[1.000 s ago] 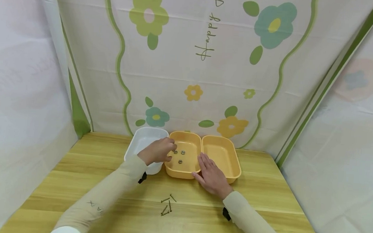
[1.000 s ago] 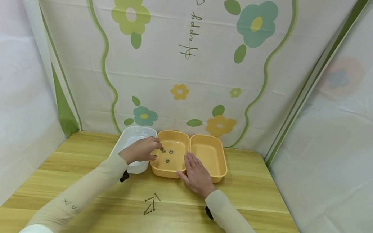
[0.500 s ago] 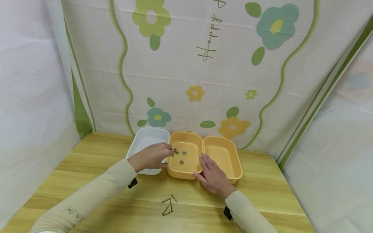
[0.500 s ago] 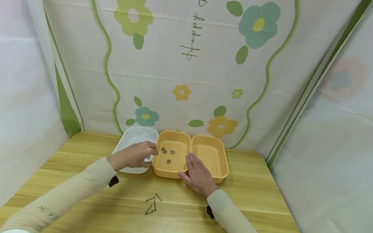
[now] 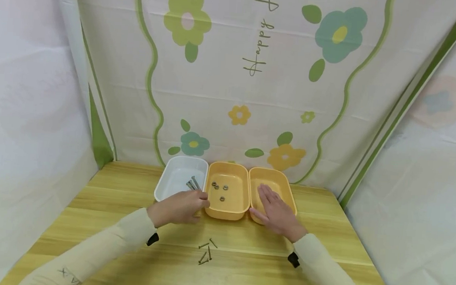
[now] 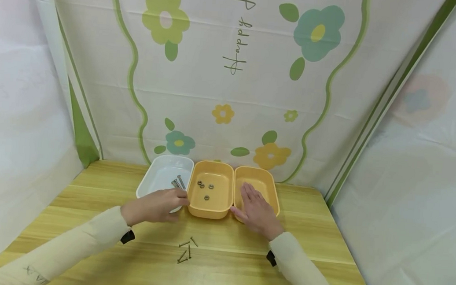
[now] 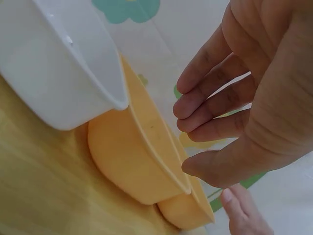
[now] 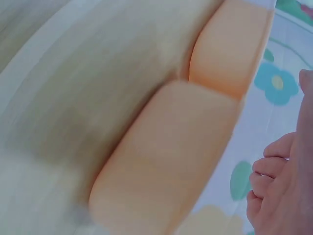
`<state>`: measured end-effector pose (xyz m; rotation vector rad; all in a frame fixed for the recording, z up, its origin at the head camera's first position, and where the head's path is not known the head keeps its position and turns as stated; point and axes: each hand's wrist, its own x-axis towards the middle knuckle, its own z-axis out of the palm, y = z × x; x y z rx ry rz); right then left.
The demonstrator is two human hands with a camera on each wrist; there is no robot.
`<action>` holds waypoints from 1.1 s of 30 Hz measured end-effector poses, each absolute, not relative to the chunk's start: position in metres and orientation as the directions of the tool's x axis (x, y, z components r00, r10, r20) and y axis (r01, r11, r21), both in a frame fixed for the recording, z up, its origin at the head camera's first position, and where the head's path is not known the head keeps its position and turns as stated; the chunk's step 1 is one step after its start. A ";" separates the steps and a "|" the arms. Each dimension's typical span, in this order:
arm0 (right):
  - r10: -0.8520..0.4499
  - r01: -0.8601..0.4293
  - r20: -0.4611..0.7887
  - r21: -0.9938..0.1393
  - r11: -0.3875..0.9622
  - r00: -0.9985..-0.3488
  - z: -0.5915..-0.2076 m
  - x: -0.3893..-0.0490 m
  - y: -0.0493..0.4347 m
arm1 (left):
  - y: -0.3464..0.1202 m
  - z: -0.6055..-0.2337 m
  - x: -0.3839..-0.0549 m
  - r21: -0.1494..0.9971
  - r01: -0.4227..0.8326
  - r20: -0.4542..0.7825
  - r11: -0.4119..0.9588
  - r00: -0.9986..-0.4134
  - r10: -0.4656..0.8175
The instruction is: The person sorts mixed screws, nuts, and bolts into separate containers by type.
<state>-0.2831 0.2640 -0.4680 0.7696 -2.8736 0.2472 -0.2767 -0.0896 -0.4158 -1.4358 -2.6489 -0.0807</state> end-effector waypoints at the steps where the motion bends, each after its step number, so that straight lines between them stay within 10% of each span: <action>1: -0.471 -0.498 0.198 -0.115 0.860 -0.859 -0.468 -0.283 0.269 | -0.091 -0.418 -0.274 -0.012 0.834 0.131 0.551 -0.545 0.828; 33: -0.278 -0.303 0.159 -0.164 0.939 -0.947 -0.507 -0.278 0.352 | -0.092 -0.496 -0.245 0.258 0.762 0.062 0.594 -0.626 0.777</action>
